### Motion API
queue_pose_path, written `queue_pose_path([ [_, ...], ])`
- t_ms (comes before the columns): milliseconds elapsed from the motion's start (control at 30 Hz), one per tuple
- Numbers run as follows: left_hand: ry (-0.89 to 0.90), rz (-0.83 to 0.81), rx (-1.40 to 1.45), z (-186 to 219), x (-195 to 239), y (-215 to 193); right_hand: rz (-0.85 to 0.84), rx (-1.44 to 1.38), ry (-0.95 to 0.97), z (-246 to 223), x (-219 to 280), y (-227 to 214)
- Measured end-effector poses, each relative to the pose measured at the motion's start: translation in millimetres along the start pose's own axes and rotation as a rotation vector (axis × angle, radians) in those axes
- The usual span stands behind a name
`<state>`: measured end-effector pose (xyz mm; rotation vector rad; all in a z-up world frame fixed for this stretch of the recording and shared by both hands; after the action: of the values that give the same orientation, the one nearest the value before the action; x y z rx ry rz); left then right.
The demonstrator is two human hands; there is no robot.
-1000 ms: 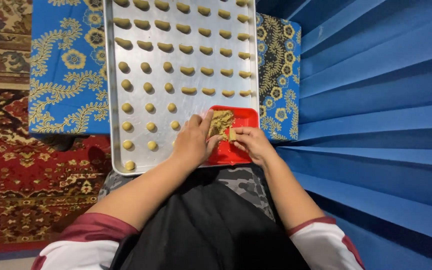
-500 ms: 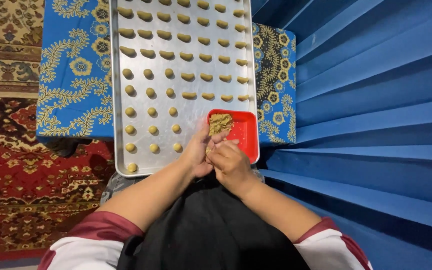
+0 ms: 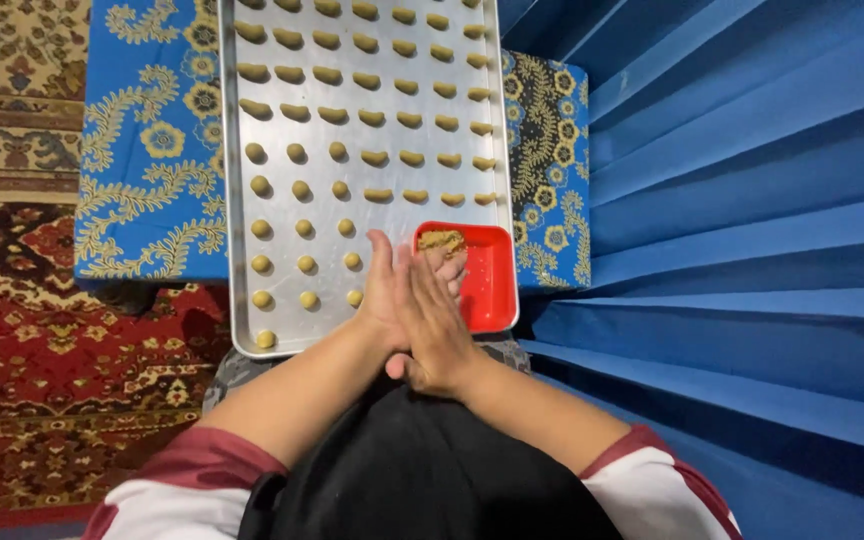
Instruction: Shaping small pieces of dough into balls and arranging them on a baking tray.
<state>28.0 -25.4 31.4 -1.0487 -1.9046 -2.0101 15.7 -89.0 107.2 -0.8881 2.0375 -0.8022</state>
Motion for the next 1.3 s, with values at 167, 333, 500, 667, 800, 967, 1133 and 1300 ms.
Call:
queue_pose_path([
  [167, -0.007, 0.076, -0.18, -2, 24, 32, -0.106, 0.006, 0.422, 61, 14, 10],
  [333, 0.036, 0.02, -0.24, 2, -9, 13, -0.04, 0.102, 0.128, 18, 17, 14],
  [500, -0.048, 0.072, -0.132, -27, 11, 27, 0.058, 0.106, 0.455, 76, 15, 7],
  [667, 0.031, -0.002, -0.195, -8, 6, 15, -0.044, 0.113, 0.266, 32, 20, 13],
  [800, 0.061, -0.064, -0.191, -9, 31, 53, -0.095, 0.049, 0.637, 55, -1, -5],
  [967, 0.048, -0.009, -0.167, 2, 15, 21, 0.016, 0.173, 0.166, 22, 16, 9],
  [1133, -0.006, 0.004, -0.116, -23, -10, -6, -0.095, 0.004, 0.623, 44, 6, 7],
  [1300, 0.118, 0.022, -0.318, 6, 13, 0, 0.017, 0.188, 0.067, 21, 10, 32],
])
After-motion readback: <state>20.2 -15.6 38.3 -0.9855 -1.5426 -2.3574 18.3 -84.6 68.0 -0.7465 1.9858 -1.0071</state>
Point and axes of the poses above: each hand's wrist, its own x-axis away from the middle knuckle, its own y-axis out of the palm, z = x × y, the point moved 3 cm from there along -x, towards the middle knuckle, and after that the axes turned 5 degrees about z, right-handed, at the moved point
